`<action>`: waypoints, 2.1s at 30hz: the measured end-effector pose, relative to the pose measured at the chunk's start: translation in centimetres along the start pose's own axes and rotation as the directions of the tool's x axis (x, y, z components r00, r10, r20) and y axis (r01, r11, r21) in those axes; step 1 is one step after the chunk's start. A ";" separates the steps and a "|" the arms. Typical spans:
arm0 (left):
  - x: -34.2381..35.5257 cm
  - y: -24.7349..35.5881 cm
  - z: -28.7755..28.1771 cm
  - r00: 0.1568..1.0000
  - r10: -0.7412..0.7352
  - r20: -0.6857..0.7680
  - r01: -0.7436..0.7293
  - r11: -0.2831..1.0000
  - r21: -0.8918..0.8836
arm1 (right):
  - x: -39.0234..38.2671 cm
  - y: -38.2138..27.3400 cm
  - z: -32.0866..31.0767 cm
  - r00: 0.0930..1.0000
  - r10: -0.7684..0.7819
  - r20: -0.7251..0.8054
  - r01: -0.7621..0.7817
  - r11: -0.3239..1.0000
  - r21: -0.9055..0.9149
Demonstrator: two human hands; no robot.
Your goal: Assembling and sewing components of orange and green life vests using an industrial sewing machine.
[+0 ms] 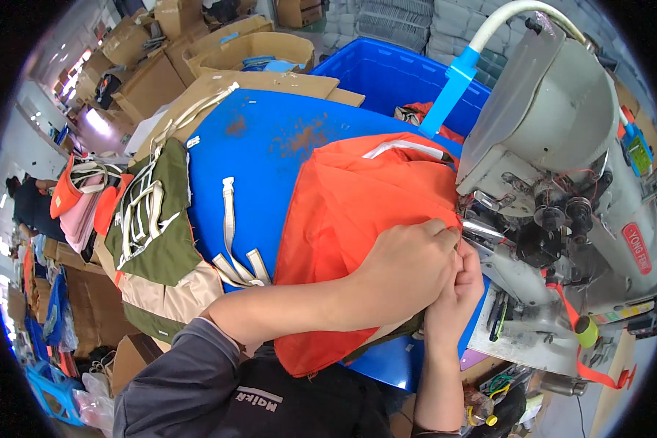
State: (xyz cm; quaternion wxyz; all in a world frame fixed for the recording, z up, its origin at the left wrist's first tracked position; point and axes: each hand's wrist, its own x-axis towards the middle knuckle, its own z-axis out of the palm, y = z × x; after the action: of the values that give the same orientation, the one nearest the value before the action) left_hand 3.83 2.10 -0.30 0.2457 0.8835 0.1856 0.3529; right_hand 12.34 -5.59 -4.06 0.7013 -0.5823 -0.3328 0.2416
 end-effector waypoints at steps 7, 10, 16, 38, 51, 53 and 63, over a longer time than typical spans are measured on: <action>0.5 -0.5 0.6 0.997 -0.070 -0.015 0.070 0.997 0.016 | 0.5 -0.1 -0.1 0.999 0.020 0.031 -0.021 1.000 0.023; 0.2 -1.2 0.7 0.999 0.000 -0.051 -0.002 0.999 -0.036 | 0.3 -0.1 -0.2 0.999 0.038 0.039 -0.039 0.999 0.023; -10.6 -3.5 -5.5 1.000 0.019 -0.014 -0.020 0.998 -0.067 | -5.9 0.6 -2.7 0.981 -0.193 -0.034 0.168 0.918 -0.360; -7.1 -6.3 -16.4 0.239 0.390 -0.889 0.161 0.887 0.432 | -13.8 1.2 -3.1 0.980 0.153 0.128 -0.119 0.963 -0.242; -19.0 -5.9 -15.8 0.838 0.449 -0.310 -0.232 0.807 0.544 | -11.2 -0.9 -6.7 0.992 -0.005 0.129 0.052 0.930 -0.364; -19.2 -4.2 -14.8 0.871 0.398 -0.290 -0.208 0.831 0.516 | -8.7 -0.1 -6.0 0.996 -0.057 0.072 0.085 0.876 -0.474; -14.9 0.1 -16.6 0.653 0.096 0.752 0.343 0.847 -0.406 | -6.8 -1.4 -2.0 0.978 -0.210 0.014 0.173 0.765 -0.620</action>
State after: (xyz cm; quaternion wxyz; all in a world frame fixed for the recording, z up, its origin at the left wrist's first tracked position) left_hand -18.19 -0.40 2.27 0.5509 0.8337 0.0286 -0.0241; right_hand 9.21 -12.14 -4.15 0.5019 -0.7491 -0.4313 0.0301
